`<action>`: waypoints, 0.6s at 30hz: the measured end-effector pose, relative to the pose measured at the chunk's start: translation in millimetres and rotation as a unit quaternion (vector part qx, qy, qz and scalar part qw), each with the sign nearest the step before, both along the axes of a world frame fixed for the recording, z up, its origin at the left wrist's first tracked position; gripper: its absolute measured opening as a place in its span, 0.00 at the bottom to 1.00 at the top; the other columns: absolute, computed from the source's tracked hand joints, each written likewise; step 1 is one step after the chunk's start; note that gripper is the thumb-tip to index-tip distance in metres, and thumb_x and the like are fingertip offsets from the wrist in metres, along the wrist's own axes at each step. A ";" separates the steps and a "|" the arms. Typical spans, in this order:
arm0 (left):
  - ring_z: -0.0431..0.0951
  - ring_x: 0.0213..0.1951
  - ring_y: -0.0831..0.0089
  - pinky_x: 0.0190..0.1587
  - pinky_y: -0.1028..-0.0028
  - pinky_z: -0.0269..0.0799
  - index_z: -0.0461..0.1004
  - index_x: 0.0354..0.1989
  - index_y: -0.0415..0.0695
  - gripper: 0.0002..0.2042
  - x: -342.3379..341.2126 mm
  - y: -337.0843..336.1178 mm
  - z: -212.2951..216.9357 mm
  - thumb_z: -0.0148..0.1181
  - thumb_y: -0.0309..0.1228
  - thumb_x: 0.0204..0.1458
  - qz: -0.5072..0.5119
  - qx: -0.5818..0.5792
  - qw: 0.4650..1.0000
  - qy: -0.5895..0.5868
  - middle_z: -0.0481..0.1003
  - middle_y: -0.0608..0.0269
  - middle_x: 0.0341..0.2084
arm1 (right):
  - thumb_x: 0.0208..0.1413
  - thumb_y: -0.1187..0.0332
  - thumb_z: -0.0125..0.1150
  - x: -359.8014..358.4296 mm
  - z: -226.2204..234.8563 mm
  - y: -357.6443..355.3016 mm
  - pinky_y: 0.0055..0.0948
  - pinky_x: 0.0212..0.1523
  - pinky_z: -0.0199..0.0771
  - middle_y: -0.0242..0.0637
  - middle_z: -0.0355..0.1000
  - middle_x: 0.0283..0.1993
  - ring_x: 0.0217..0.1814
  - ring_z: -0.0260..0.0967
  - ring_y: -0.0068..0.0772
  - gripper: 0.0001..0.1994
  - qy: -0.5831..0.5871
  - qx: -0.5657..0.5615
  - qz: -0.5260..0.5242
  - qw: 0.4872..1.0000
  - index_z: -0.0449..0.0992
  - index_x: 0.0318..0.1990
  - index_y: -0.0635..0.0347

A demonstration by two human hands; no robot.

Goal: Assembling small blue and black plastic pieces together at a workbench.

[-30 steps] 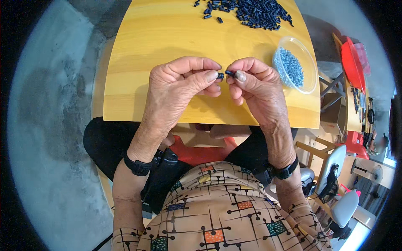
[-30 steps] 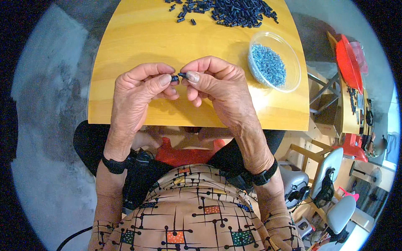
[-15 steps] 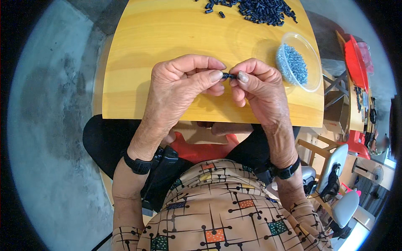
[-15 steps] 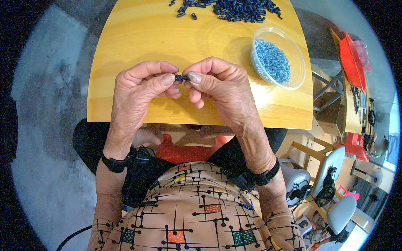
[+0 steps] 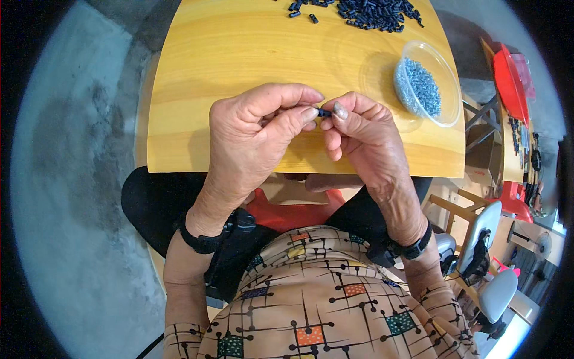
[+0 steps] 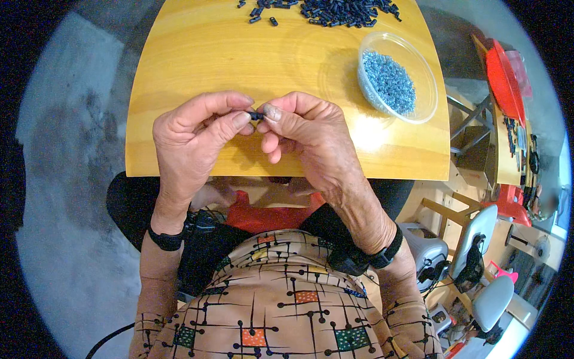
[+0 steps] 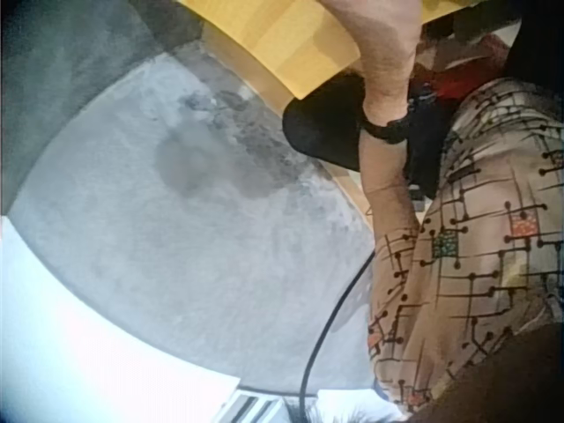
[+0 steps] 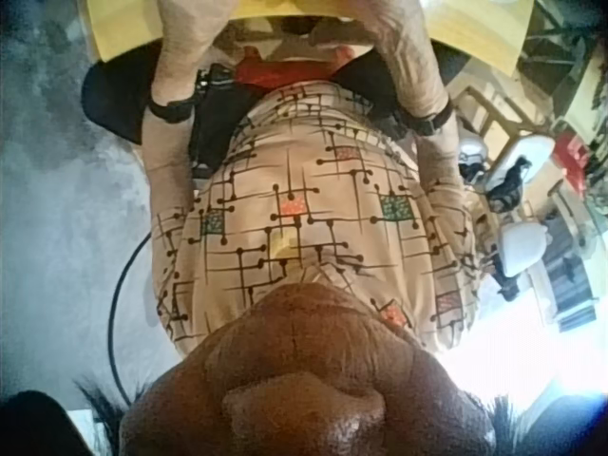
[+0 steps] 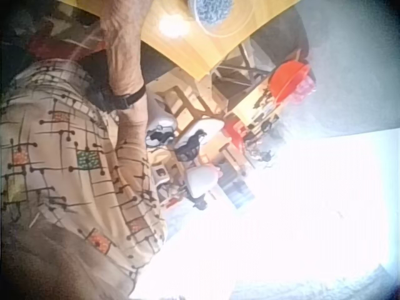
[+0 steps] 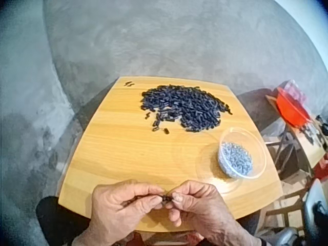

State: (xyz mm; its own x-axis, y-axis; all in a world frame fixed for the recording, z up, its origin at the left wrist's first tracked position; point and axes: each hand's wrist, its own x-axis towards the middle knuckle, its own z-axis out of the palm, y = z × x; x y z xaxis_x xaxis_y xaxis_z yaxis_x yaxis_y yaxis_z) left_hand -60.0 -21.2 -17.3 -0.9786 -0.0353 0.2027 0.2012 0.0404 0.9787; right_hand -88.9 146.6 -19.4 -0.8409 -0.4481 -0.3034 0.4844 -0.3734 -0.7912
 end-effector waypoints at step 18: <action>0.76 0.28 0.77 0.33 0.81 0.73 0.73 0.36 0.33 0.07 0.3 6.7 3.8 0.57 0.17 0.48 -0.033 0.096 0.995 -0.013 0.76 0.59 0.28 | 0.53 0.67 0.57 -8.1 -6.0 1.0 0.21 0.22 0.66 0.33 0.71 0.28 0.20 0.62 0.18 0.07 -0.150 -0.162 0.095 0.971 0.73 0.37 0.58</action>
State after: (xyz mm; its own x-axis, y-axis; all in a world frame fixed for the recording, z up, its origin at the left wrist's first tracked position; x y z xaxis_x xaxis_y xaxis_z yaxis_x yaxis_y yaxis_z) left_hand -59.7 -14.6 -13.5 -0.9847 -0.0063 0.1739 0.1727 -0.1595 0.9720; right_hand -97.0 147.6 -25.4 -0.6298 -0.6990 -0.3388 0.7589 -0.4605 -0.4605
